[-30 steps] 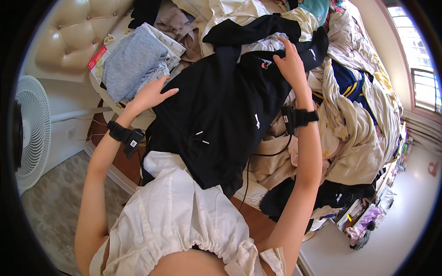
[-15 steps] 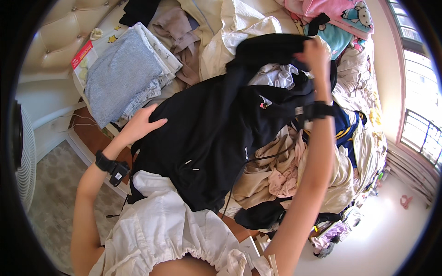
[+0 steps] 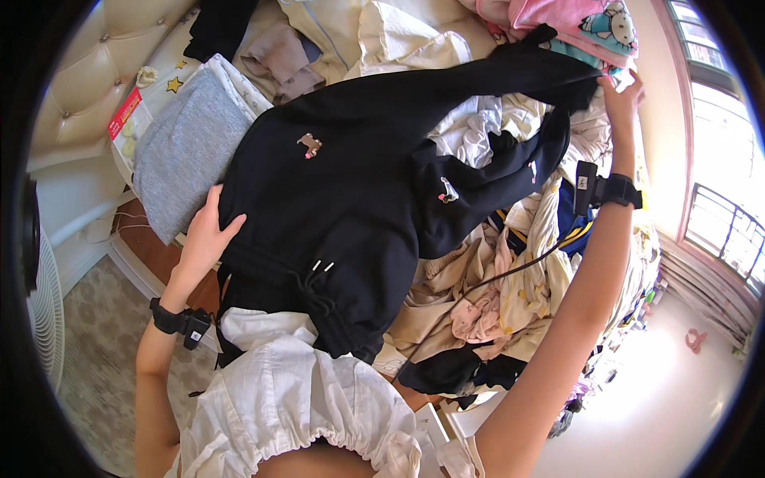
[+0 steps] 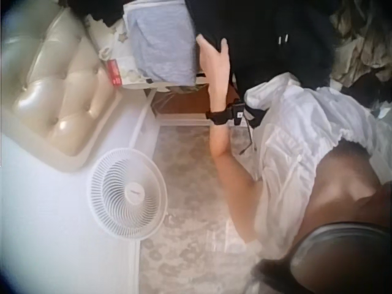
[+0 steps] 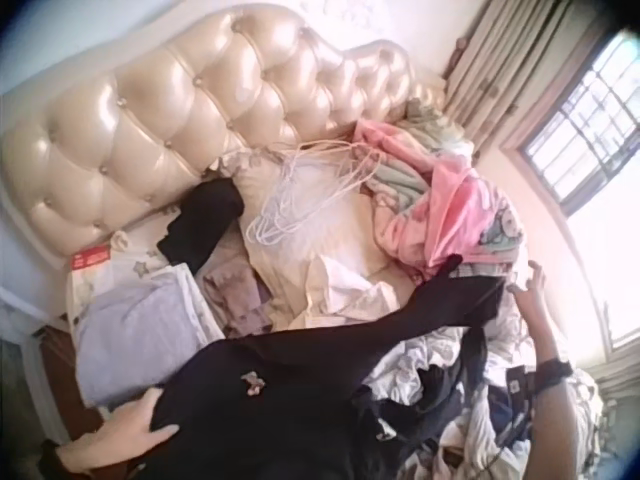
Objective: The recorder folds various items of clothing on a bed and places some of them into a closet.
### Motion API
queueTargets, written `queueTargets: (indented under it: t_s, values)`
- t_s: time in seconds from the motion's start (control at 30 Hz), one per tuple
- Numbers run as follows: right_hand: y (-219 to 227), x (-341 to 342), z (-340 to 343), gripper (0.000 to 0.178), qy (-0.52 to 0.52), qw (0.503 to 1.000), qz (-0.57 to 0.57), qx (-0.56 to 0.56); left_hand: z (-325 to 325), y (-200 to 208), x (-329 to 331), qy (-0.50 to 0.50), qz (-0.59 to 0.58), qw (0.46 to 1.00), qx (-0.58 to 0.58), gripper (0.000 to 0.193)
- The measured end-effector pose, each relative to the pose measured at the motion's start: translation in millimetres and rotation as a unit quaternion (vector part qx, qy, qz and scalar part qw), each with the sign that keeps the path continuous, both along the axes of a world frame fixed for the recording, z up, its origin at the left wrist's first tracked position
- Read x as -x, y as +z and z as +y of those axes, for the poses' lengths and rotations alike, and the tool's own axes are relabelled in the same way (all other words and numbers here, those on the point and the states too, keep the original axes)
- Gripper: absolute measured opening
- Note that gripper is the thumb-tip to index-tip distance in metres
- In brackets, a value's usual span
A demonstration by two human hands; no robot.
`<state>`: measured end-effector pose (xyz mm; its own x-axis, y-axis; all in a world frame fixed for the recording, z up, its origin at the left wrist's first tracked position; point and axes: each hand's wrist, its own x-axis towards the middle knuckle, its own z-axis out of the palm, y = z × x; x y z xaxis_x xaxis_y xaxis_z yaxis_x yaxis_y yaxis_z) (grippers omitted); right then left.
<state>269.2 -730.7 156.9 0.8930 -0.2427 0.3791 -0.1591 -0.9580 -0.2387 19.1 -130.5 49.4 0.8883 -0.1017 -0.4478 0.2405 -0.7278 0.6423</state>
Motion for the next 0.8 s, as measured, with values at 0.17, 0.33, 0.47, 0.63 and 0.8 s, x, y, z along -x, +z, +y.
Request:
queueTargets:
  t_s: [0.17, 0.33, 0.47, 0.63, 0.8]
  values:
    - [-83.9, 85.8, -43.3, 0.068, 0.006, 0.986, 0.145, -0.077, -68.0, 33.5, -20.1, -0.211, -0.266, 0.937, -0.084, 0.056]
    - [-133.8, 207.4, -27.7, 0.030, -0.204, 0.820, 0.375, -0.382, -149.0, 22.5, 34.1, -0.541, -0.197, 0.811, 0.107, 0.035]
    - [-154.3, 290.8, 27.7, 0.033, -0.182, 0.724, 0.386, -0.542, -187.9, 6.0, 100.0, -0.664, -0.193, 0.719, 0.066, 0.057]
    - [-173.7, 344.9, 83.5, 0.027, -0.070, 0.745, 0.350, -0.563, -211.6, 23.5, 121.0, -0.730, -0.181, 0.656, -0.069, 0.075]
    - [-160.4, 341.5, 110.0, 0.018, -0.105, 0.655, 0.198, -0.721, -219.5, 29.5, 140.9, -0.780, -0.222, 0.570, -0.136, 0.050]
